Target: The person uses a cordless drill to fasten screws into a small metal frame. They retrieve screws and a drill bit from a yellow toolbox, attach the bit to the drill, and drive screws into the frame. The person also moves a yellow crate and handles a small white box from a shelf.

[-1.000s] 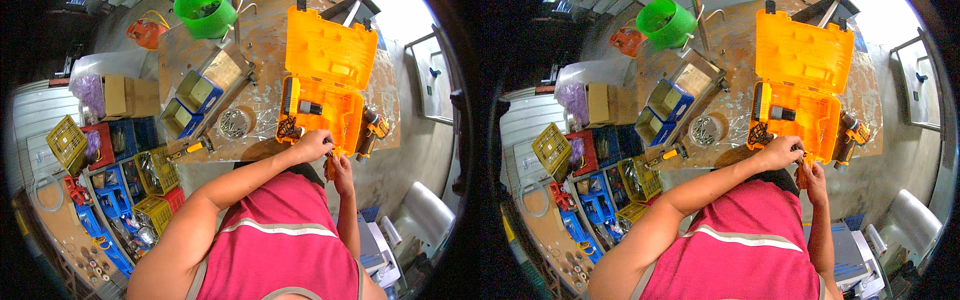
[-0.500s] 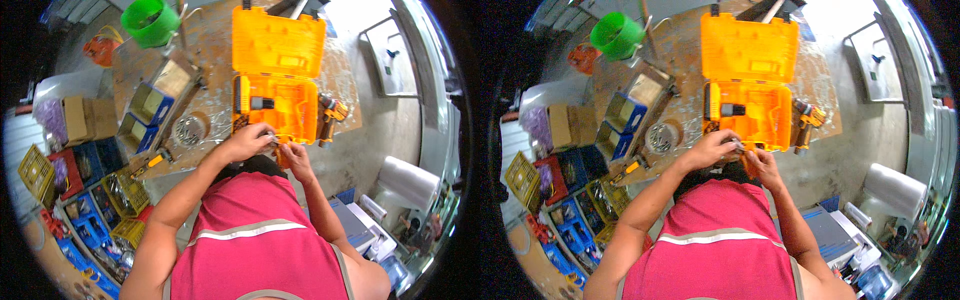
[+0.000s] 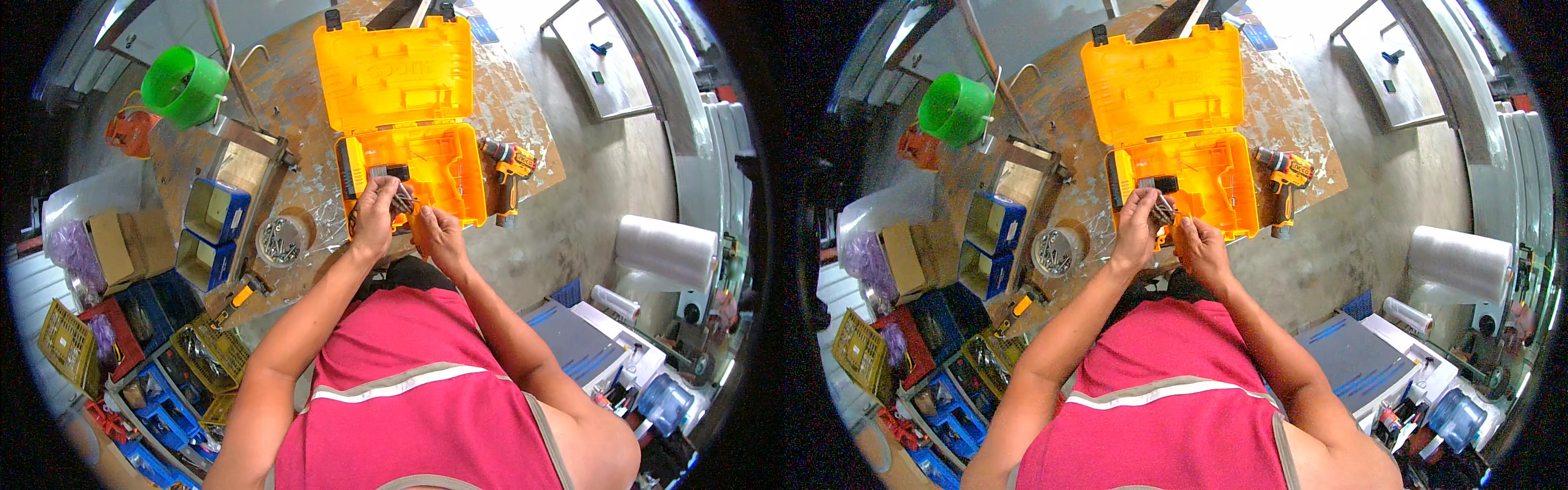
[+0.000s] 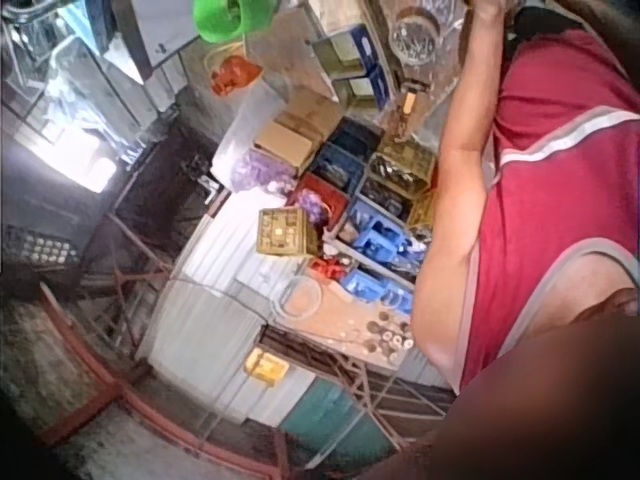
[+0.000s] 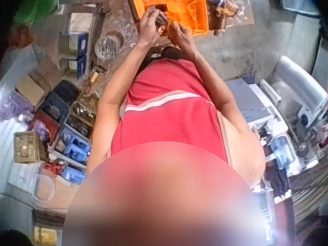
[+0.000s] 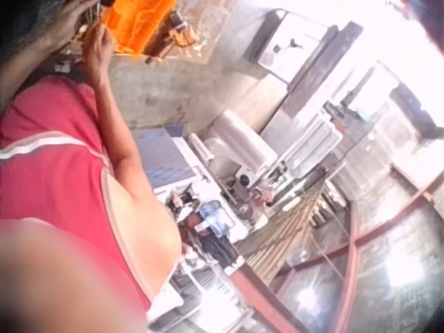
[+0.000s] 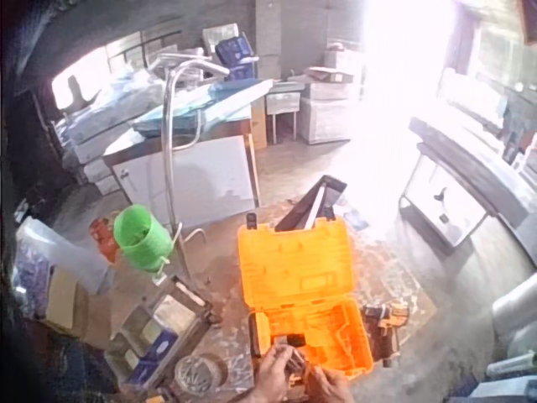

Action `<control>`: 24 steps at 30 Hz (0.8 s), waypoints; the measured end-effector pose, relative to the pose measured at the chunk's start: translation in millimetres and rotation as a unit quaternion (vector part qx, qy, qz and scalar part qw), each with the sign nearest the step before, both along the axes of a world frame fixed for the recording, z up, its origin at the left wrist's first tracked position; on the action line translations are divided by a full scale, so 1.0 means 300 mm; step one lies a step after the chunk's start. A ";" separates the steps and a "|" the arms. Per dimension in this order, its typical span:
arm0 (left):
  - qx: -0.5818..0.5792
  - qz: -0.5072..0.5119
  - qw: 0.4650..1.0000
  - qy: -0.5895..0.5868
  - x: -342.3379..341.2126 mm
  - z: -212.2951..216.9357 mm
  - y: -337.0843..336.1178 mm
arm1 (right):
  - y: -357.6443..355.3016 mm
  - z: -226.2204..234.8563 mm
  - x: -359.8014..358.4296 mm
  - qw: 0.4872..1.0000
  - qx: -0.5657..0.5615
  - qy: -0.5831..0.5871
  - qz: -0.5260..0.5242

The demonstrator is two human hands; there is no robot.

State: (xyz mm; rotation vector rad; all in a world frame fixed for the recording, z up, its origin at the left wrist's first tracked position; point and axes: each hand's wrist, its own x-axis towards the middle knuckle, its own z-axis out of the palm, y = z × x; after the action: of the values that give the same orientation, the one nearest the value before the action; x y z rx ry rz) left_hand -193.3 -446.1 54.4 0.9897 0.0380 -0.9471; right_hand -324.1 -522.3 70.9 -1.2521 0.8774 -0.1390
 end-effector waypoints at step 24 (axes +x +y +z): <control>0.099 0.085 0.984 0.118 0.202 -0.207 -0.424 | -0.213 -0.165 -0.132 0.988 -0.019 0.070 -0.135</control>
State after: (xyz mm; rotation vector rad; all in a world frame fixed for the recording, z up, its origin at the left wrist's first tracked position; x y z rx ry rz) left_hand -132.6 -573.2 -7.8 1.0341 0.4161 -0.9094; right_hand -363.9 -586.3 21.5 -1.1844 1.1703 -0.2877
